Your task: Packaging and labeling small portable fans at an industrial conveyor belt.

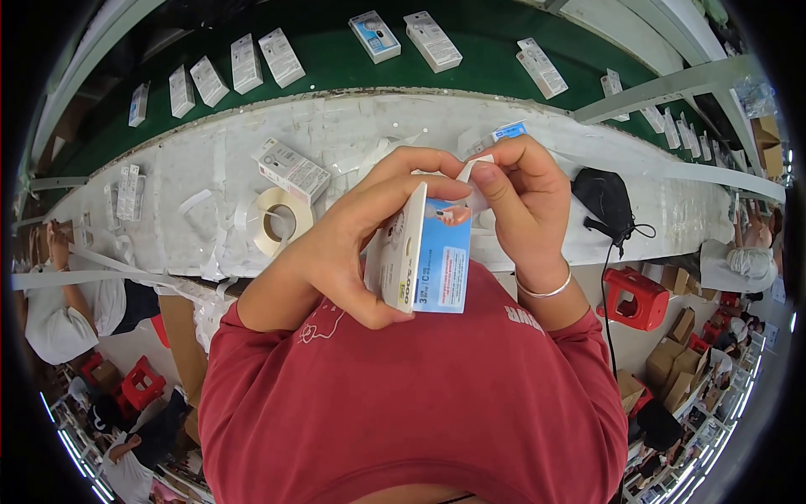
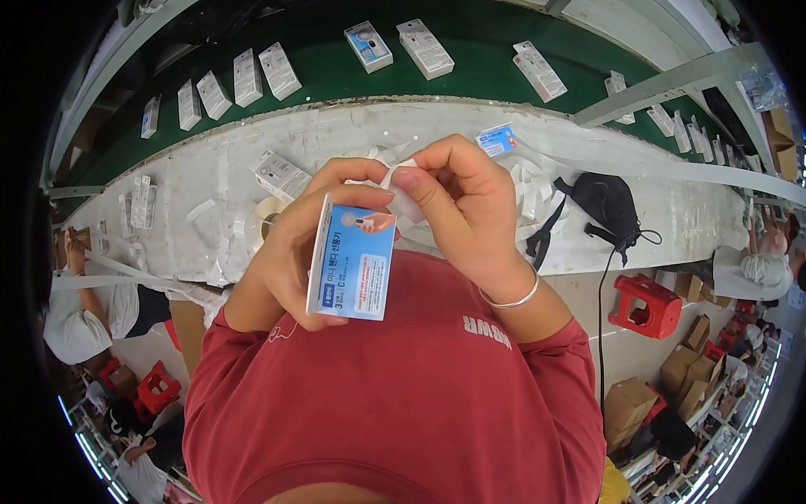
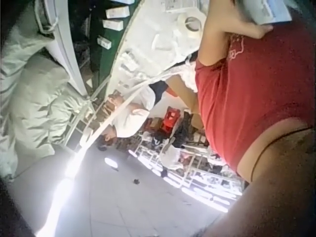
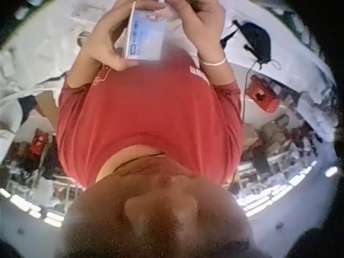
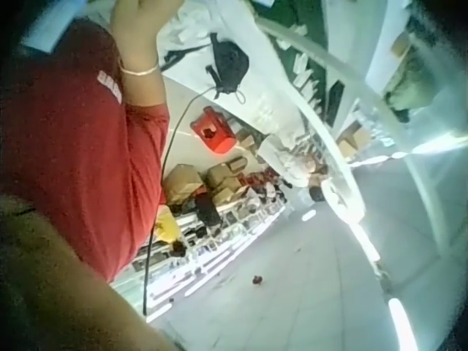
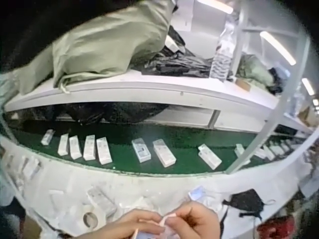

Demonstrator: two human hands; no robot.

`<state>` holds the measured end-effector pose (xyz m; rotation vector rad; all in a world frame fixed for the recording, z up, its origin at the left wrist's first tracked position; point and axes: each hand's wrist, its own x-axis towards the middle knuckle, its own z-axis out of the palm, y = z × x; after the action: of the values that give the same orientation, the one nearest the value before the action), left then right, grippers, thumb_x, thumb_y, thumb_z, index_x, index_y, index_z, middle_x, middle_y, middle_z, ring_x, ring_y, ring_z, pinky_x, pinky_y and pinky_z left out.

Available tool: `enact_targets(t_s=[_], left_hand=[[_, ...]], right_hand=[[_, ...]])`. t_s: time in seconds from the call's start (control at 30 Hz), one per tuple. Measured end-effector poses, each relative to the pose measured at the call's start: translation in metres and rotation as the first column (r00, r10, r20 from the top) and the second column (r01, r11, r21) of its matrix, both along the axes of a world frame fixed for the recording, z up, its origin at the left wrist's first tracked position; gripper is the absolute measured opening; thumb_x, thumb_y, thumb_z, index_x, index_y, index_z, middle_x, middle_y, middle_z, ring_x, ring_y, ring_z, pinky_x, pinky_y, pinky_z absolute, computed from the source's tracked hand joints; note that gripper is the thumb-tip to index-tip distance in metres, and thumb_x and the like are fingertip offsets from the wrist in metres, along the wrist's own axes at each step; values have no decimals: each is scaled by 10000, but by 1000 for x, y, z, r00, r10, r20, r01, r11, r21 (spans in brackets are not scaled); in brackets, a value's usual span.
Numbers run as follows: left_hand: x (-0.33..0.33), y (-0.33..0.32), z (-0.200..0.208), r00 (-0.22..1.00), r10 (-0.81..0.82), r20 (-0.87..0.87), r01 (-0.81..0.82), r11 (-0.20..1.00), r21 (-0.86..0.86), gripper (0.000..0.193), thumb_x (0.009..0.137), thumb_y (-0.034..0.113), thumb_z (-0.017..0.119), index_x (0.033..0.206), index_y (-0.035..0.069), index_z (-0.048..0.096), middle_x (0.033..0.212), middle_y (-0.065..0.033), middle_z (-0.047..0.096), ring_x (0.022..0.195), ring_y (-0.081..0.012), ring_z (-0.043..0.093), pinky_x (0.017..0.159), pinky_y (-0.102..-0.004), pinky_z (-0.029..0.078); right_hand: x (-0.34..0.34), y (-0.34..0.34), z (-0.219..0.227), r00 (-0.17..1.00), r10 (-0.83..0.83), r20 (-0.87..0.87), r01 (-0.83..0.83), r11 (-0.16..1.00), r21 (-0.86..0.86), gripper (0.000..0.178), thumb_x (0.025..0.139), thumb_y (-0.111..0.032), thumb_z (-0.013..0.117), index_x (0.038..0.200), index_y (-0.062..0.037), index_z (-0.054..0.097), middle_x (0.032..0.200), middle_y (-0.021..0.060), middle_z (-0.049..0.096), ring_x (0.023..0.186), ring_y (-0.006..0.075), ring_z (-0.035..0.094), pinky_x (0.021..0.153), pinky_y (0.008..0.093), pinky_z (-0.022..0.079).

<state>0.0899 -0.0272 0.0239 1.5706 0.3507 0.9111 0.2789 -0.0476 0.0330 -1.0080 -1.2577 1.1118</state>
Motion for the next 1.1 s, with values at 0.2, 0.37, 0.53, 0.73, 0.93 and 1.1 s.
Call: enact_targets(t_s=[0.2,0.37,0.53,0.73,0.93,1.1], left_hand=[[2,2,4,993,51,-105,-42,995,87,951,326,234,738,1230,27,526,1265,-110,447,1053,-261,472,907,-372,370],[-5,7,-11,998,37,48,-35,998,-48,970,316,224,733,1239,17,519,1245,-108,469,1043,-250,477,904,-348,369],[1,1,-10,996,30,89,-13,980,-196,968,314,219,727,1237,13,519,1229,-107,485,1033,-241,484,903,-332,364],[18,-4,4,994,30,108,-3,972,-235,957,319,221,721,1233,15,521,1232,-104,484,1026,-239,488,902,-335,362],[11,1,-8,996,22,89,-7,987,-163,957,313,228,721,1224,14,523,1217,-107,498,1021,-247,491,898,-342,366],[-3,8,-18,999,48,-6,-48,998,34,941,323,227,710,1224,27,527,1208,-114,510,1010,-259,498,891,-353,373]], right_hand=[[1,2,7,989,-3,-145,-8,997,-77,166,802,36,614,962,1,586,750,52,605,626,83,543,574,164,420],[4,4,4,976,165,-145,-176,982,-67,298,766,69,615,1054,-4,596,745,43,598,623,78,531,575,165,417],[18,2,-1,985,158,68,-157,987,-28,415,732,95,612,1129,-21,589,742,37,591,618,82,523,584,164,416],[33,-6,19,990,132,41,-128,987,-98,407,723,102,607,1107,-34,608,733,28,580,624,82,512,608,174,427],[22,-3,6,986,131,105,-132,991,5,332,737,85,612,1053,-18,625,738,32,584,648,88,525,634,191,442],[5,0,-3,993,110,31,-110,994,1,256,757,70,612,1002,-3,629,760,37,596,674,94,538,656,199,450]])
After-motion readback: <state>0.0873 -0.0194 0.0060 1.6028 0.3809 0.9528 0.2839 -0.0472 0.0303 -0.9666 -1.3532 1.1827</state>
